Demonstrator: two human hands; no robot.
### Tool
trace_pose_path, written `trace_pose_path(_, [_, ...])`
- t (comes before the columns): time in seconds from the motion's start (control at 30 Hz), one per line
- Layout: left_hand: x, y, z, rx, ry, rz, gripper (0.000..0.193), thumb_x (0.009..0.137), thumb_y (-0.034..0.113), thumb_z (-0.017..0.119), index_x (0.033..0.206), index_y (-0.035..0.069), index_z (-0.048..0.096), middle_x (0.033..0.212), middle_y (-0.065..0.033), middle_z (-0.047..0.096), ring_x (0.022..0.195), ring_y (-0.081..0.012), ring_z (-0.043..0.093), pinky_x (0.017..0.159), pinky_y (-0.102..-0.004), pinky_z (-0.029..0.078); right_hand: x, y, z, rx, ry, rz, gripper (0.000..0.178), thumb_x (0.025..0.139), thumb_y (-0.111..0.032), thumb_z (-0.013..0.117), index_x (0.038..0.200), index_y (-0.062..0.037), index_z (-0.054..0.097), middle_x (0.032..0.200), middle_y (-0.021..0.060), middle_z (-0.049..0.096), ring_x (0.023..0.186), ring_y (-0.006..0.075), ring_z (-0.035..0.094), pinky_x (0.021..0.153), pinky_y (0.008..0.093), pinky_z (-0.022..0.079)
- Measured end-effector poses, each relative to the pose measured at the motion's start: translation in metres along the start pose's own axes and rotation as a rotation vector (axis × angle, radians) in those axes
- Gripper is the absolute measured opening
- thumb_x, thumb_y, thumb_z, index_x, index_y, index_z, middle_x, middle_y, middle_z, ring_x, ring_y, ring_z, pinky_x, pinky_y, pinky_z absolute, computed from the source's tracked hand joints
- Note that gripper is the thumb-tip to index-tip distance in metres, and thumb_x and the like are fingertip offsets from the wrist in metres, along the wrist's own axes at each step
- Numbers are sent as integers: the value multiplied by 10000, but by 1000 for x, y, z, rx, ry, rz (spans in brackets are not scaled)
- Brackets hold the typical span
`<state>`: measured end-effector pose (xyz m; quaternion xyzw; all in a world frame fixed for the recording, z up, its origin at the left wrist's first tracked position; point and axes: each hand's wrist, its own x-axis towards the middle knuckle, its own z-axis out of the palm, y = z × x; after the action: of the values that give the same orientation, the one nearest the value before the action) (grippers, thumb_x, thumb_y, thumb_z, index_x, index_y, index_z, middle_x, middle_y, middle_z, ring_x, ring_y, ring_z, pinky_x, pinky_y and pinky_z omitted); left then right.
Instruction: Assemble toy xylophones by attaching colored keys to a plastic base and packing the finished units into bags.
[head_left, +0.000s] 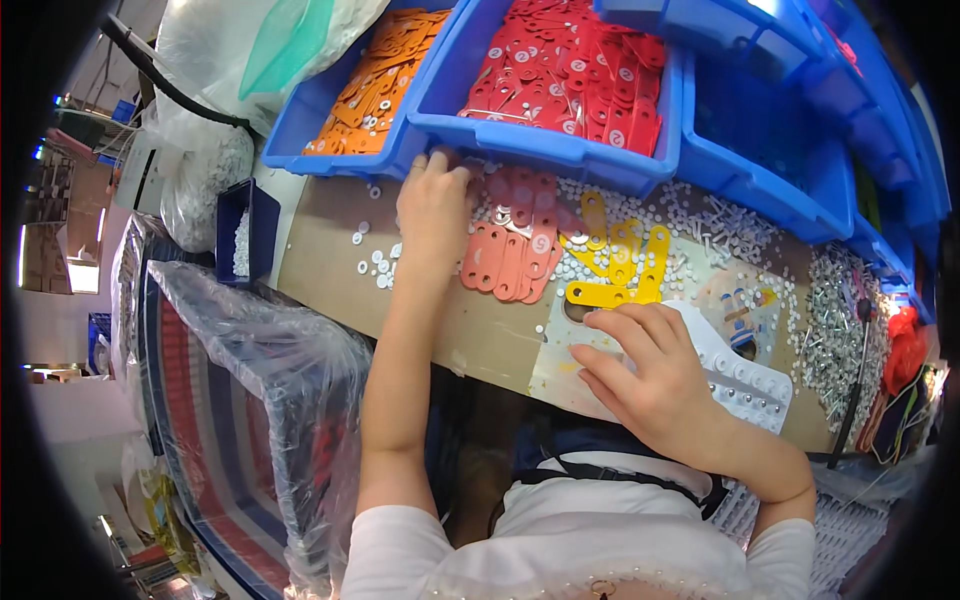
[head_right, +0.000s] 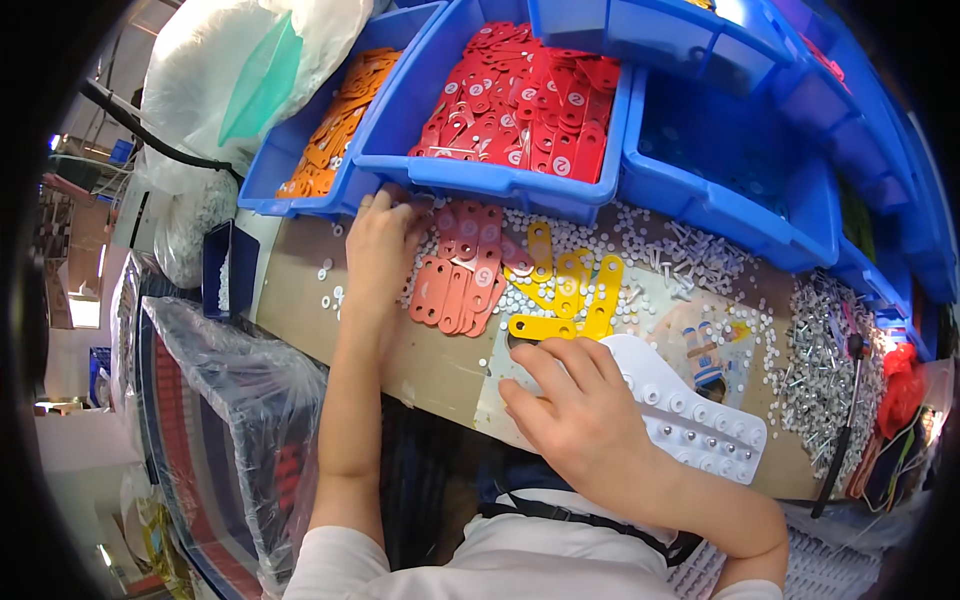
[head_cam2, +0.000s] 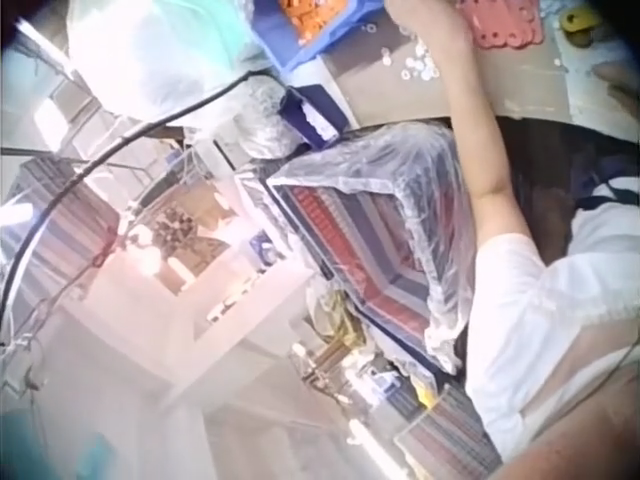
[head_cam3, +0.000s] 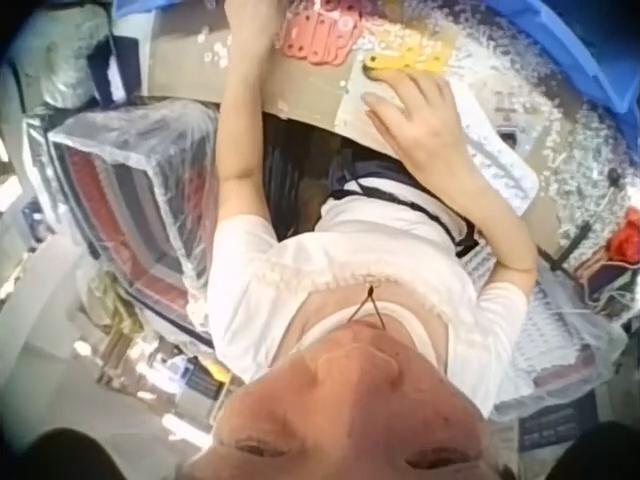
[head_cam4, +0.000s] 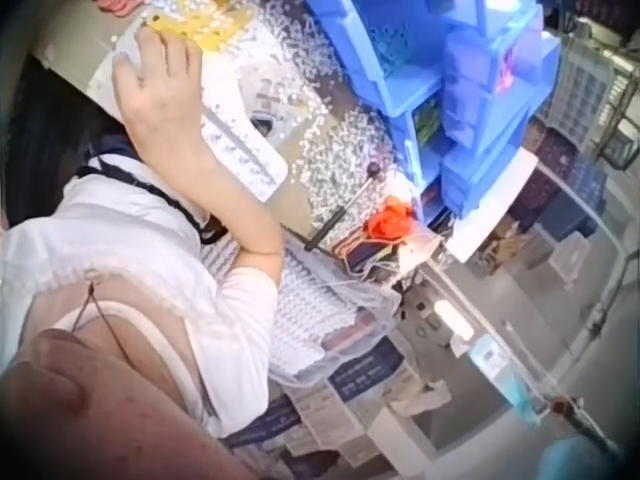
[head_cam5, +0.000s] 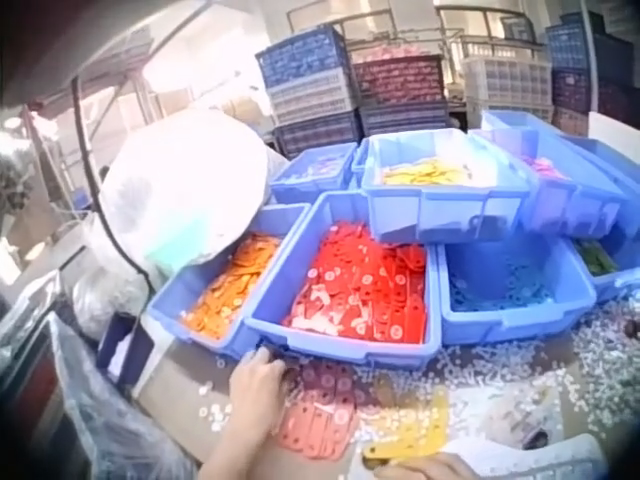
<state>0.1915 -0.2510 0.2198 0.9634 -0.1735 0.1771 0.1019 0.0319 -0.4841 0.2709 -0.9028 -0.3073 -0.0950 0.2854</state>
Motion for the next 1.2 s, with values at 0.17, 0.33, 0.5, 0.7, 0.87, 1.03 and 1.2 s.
trace_pose_path(0.17, [5,-3,2,15,60,68,267,684,24,704,946,77,711,977,-104,606,937,-315,572,818,-405,499,-3,-8,2,32,22,8,315,719,-85,751,1016,-73,647,1168,118,574,1044,316,546,874,450,438])
trace_pose_path(0.33, [-2,17,-15,67,76,39,238,715,-4,687,942,69,698,959,-113,618,926,-298,582,809,-382,496,-15,-6,-4,53,55,53,321,733,-30,728,1042,-53,642,1144,125,580,1010,315,573,844,424,467])
trace_pose_path(0.5, [-59,110,-55,-1173,-321,-238,114,892,-12,634,1005,4,628,947,2,604,871,-61,570,763,-213,463,-34,0,-15,465,259,457,258,808,54,675,1055,-12,650,1083,135,604,899,248,642,738,328,534])
trace_pose_path(0.7, [-75,173,-61,-1403,-653,-185,191,885,-66,607,1064,-25,655,957,-62,648,861,-126,631,741,-253,514,-81,4,-33,601,447,619,144,815,42,708,953,16,677,909,104,653,808,168,652,689,265,536])
trace_pose_path(0.87, [-50,189,-45,-537,-208,385,350,764,-66,627,1112,-30,646,962,-160,659,837,-292,662,739,-319,530,-154,27,-78,111,615,976,65,853,51,648,916,49,665,854,53,641,687,88,609,621,211,490])
trace_pose_path(1.03, [-50,247,-26,-929,-325,632,257,763,-17,696,1015,21,657,964,-109,659,812,-270,652,693,-347,531,-172,26,-84,362,611,1123,94,847,28,669,941,33,676,873,52,642,705,93,614,622,211,488])
trace_pose_path(1.2, [-54,276,-10,-865,-368,750,282,723,15,690,1001,28,642,955,-93,627,820,-258,617,698,-356,522,-165,34,-87,364,393,1043,78,804,26,693,879,14,672,883,46,601,726,94,560,631,225,441])
